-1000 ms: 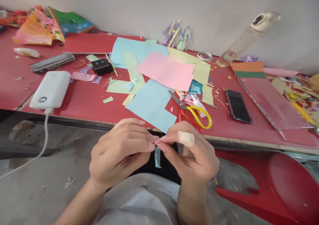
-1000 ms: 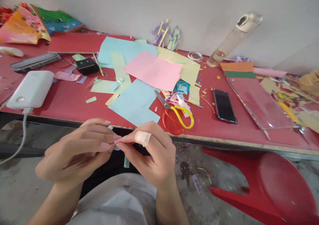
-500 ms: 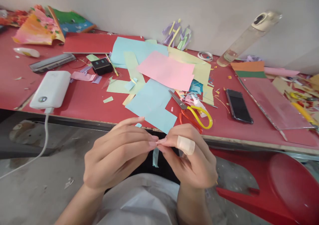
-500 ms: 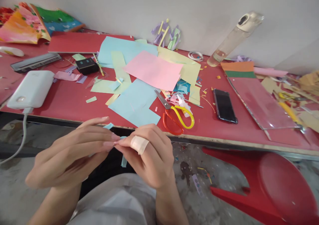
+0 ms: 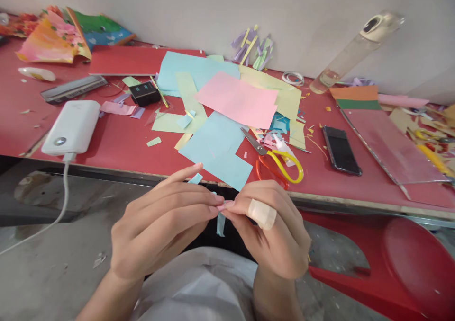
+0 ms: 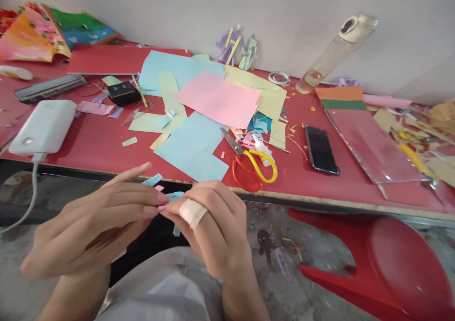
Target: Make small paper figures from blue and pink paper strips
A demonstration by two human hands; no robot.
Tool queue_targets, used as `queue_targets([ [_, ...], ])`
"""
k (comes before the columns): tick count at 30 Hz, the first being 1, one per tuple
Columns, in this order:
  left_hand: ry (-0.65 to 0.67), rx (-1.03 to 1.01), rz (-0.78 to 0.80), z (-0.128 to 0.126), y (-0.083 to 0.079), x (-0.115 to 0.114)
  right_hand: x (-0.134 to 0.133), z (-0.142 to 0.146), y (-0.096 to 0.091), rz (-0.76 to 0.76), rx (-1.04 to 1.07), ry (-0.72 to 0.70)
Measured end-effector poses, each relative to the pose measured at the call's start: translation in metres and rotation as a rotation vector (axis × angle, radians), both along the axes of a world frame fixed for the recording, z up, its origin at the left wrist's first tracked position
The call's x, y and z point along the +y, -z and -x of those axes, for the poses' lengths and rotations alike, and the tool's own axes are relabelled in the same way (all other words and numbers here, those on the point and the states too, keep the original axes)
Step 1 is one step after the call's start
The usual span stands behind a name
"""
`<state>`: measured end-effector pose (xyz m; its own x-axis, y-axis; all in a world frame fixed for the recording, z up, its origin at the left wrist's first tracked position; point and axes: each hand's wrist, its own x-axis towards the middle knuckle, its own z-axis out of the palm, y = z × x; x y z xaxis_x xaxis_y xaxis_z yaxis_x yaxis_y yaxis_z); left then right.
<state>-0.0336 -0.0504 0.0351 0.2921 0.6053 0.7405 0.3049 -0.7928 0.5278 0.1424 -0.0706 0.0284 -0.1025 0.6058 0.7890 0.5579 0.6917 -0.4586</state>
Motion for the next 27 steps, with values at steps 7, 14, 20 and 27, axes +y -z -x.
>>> queue_targets([
  [7,0.032,0.01,-0.044,0.003,-0.003,0.004,-0.003,0.001,-0.001,0.012,-0.042,0.001],
  [14,0.001,0.013,-0.057,0.0,-0.002,0.003,-0.002,0.003,0.001,-0.032,0.012,-0.005],
  [20,0.012,0.035,-0.031,0.004,-0.004,-0.003,0.002,0.006,0.003,-0.073,0.093,-0.027],
  [27,0.018,0.128,-0.019,0.013,0.006,-0.013,-0.001,-0.002,-0.006,0.138,0.041,-0.128],
])
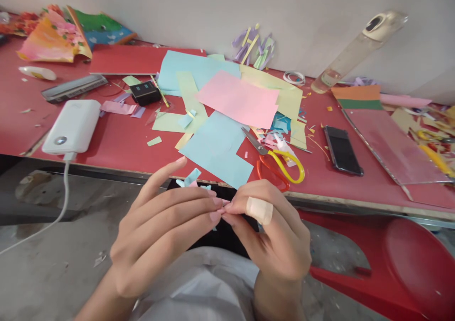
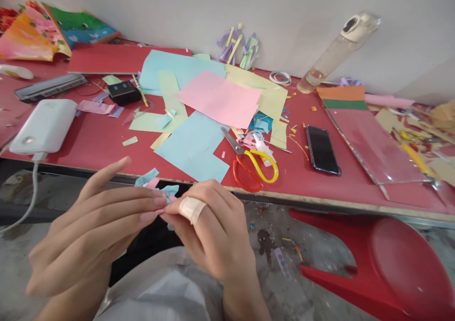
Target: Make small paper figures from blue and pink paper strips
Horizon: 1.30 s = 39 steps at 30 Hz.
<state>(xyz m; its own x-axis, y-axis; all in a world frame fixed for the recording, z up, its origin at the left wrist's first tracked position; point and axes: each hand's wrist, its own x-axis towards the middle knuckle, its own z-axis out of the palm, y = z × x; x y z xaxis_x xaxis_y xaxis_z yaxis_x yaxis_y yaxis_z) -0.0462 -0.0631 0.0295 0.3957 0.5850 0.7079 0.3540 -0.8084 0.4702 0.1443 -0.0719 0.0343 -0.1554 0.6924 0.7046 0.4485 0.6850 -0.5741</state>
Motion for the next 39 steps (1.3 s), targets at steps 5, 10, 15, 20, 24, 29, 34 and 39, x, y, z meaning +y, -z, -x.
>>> queue_targets([
  [5,-0.053,-0.002,0.008,-0.001,-0.006,-0.007,-0.004,-0.002,-0.002,0.031,-0.03,0.003],
  [10,-0.023,0.078,-0.026,0.003,-0.015,-0.007,-0.005,-0.003,-0.005,0.045,-0.071,0.014],
  [15,-0.013,0.045,0.01,0.002,-0.014,-0.001,-0.008,0.0,-0.007,0.086,-0.057,0.077],
  [20,-0.034,-0.123,0.014,-0.011,-0.001,0.016,-0.006,0.001,-0.003,0.121,-0.056,0.096],
  [24,-0.028,-0.159,0.02,-0.017,0.002,0.023,-0.003,-0.002,0.002,0.164,-0.073,0.089],
  [29,-0.012,-0.138,0.051,-0.015,0.001,0.024,-0.002,-0.002,0.003,0.189,-0.12,0.111],
  [34,0.0,-0.107,0.055,-0.014,0.002,0.024,-0.001,-0.003,0.003,0.181,-0.197,0.132],
  [39,-0.036,-0.078,0.06,-0.011,0.004,0.024,0.001,-0.003,0.003,0.163,-0.245,0.127],
])
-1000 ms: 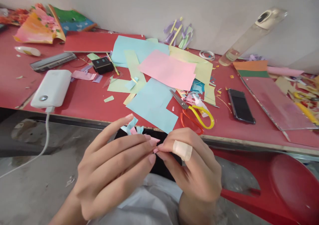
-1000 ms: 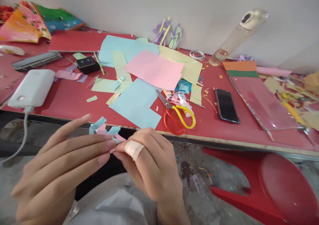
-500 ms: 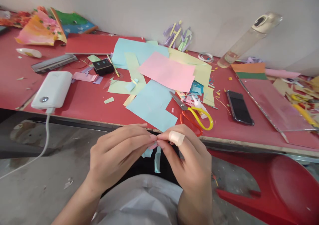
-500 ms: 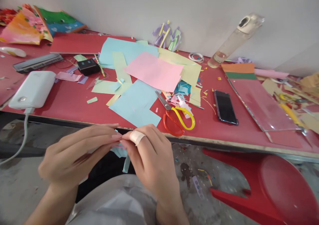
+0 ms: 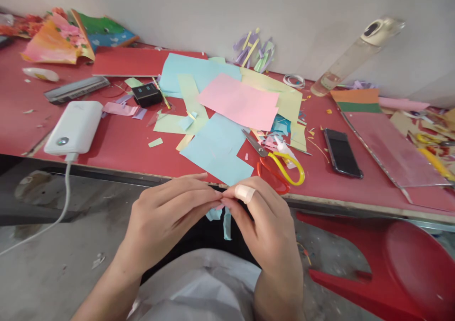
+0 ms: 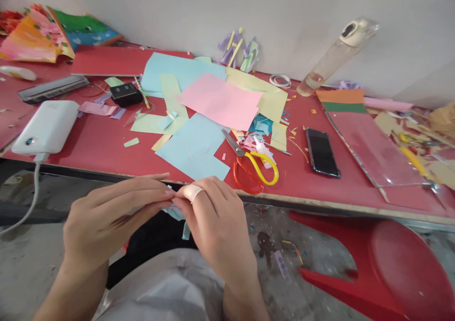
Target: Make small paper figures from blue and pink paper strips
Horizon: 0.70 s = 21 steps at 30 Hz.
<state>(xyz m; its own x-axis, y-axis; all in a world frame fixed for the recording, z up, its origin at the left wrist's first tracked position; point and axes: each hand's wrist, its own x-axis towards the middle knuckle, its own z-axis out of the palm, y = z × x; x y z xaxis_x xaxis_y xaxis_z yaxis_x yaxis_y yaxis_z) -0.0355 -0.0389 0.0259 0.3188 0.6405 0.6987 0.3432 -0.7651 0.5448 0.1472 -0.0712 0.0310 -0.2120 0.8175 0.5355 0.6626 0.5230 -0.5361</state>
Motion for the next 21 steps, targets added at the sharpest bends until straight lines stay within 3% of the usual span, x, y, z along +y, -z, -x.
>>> queue_targets([
  [7,0.032,0.033,0.04,0.003,-0.001,0.003,0.001,0.001,0.0,-0.01,0.01,-0.02],
  [14,0.113,-0.014,0.267,0.007,-0.004,0.001,0.001,-0.001,0.002,-0.04,0.031,-0.074],
  [17,0.297,-0.084,0.413,0.014,-0.003,0.008,0.002,-0.002,0.002,-0.047,0.104,-0.124],
  [21,0.716,-0.117,0.649,0.022,0.004,0.028,0.004,-0.004,0.003,-0.038,0.23,-0.247],
])
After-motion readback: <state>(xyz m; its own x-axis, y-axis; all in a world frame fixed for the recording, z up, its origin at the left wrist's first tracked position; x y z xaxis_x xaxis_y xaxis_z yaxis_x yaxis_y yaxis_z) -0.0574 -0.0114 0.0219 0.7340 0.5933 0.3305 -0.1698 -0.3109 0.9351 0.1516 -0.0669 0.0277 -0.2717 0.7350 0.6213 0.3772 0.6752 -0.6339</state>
